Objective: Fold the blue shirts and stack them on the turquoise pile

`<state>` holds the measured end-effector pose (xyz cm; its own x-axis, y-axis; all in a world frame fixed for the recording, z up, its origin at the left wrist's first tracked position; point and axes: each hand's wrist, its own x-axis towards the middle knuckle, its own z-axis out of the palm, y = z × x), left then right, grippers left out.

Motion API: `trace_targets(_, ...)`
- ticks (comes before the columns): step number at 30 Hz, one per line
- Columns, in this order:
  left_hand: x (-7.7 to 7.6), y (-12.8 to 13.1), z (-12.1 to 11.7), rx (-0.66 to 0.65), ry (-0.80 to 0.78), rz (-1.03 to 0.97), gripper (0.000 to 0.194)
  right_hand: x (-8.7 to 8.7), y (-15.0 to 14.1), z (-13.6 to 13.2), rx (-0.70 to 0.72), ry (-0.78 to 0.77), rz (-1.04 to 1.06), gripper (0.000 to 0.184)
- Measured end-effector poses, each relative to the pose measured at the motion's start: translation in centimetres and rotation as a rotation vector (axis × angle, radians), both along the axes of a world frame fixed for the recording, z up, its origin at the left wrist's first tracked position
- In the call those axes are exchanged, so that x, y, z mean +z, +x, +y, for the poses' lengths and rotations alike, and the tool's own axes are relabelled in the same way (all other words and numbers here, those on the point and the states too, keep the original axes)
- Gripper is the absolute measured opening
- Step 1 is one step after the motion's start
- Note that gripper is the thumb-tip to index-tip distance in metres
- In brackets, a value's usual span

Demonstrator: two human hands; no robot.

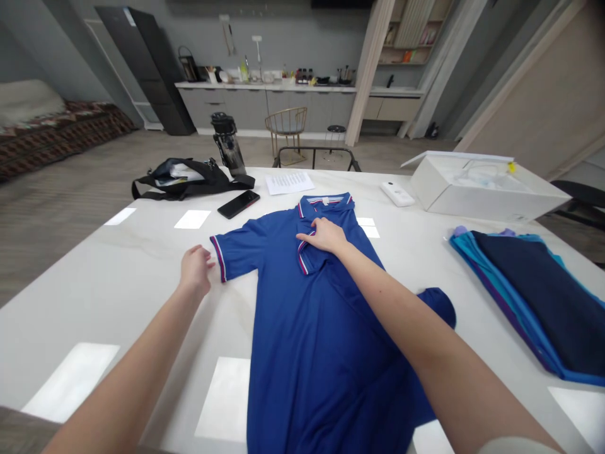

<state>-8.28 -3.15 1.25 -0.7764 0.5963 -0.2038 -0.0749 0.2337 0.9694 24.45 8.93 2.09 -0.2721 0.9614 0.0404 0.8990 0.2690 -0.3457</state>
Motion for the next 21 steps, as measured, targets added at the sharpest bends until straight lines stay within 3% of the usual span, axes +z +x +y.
trace_targets(2, -0.6, -0.1, -0.6, -0.014, 0.016, 0.418, 0.041, -0.3, -1.3, -0.7, -0.059, -0.015, -0.056, 0.065)
trace_targets(4, -0.9, 1.5, -0.3, -0.256, 0.04, 0.781, 0.04, -0.6, -2.3, -1.0, -0.109, -0.068, -0.072, 0.053)
trace_targets(7, -1.1, 5.5, 1.6, -0.689, -0.061, 1.053, 0.041, -0.3, -2.5, -0.7, -0.11, -0.156, -0.021, 0.03)
trace_targets(9, -1.3, 7.9, 3.4, -0.808, -0.217, 1.127, 0.052, 0.7, -0.8, 0.0, -0.106, -0.119, 0.046, 0.023)
trace_targets(12, -1.9, 9.3, 5.4, -0.863, -0.451, 1.138, 0.069, 3.0, 5.7, 1.5, -0.139, 0.063, 0.146, 0.022)
trace_targets(15, -2.7, 8.8, 6.0, -0.869, -0.549, 1.147, 0.074, 4.7, 16.1, 2.8, -0.335, 0.139, 0.153, 0.022)
trace_targets(18, -3.6, 7.7, 6.1, -0.863, -0.54, 1.174, 0.078, 4.5, 26.3, 3.0, -0.609, 0.124, 0.0, 0.023)
trace_targets(21, -4.4, 6.4, 6.6, -0.871, -0.525, 1.177, 0.085, 2.9, 32.2, 1.7, -0.644, 0.067, -0.222, 0.029)
